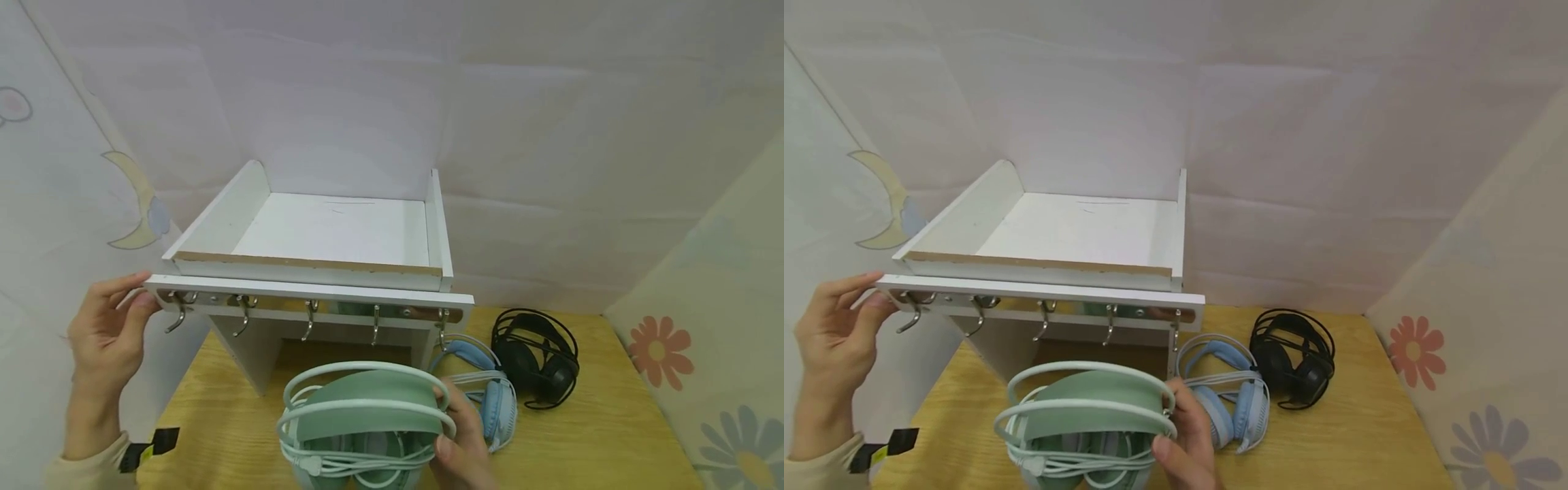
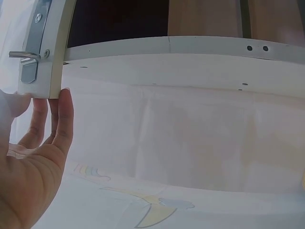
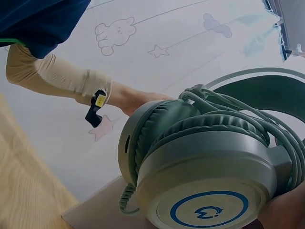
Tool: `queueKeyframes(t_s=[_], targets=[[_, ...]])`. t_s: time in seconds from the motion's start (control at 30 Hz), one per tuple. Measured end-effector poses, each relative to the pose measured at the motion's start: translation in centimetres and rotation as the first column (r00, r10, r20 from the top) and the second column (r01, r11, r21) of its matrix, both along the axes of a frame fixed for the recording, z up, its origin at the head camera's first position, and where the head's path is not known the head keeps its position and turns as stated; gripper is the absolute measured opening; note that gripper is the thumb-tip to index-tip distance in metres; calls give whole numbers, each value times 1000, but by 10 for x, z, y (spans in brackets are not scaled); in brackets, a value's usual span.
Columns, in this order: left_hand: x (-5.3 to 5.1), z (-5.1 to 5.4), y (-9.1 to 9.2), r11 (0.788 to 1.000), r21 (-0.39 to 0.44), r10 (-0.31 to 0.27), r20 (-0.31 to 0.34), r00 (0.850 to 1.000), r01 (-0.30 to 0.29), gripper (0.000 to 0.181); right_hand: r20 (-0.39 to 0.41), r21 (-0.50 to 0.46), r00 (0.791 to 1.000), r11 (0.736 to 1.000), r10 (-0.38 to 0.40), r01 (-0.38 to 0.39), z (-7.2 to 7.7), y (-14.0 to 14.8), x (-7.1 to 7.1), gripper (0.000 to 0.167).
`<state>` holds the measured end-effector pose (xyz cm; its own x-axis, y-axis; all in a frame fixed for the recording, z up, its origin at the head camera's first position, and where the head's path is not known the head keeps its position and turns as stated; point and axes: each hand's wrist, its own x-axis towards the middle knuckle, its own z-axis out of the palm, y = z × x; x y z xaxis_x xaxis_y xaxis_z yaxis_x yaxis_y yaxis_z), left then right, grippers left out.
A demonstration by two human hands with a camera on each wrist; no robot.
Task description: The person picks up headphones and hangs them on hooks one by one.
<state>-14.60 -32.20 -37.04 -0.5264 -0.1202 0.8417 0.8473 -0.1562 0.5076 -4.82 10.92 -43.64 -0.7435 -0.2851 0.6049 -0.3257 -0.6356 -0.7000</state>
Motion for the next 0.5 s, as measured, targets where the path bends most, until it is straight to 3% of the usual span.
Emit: queueKeyframes(t_s=[0.33,0.5], targets=[[-1,-1,1,999,1,33,48,998,-33,31,-6,-13,1000,1000,17,-17,-5,-16,-1,31],[2,-2,-2,997,-23,72,51,996,-71,30,-65,-22,997,999,36,-37,-3,-26,-4,32]])
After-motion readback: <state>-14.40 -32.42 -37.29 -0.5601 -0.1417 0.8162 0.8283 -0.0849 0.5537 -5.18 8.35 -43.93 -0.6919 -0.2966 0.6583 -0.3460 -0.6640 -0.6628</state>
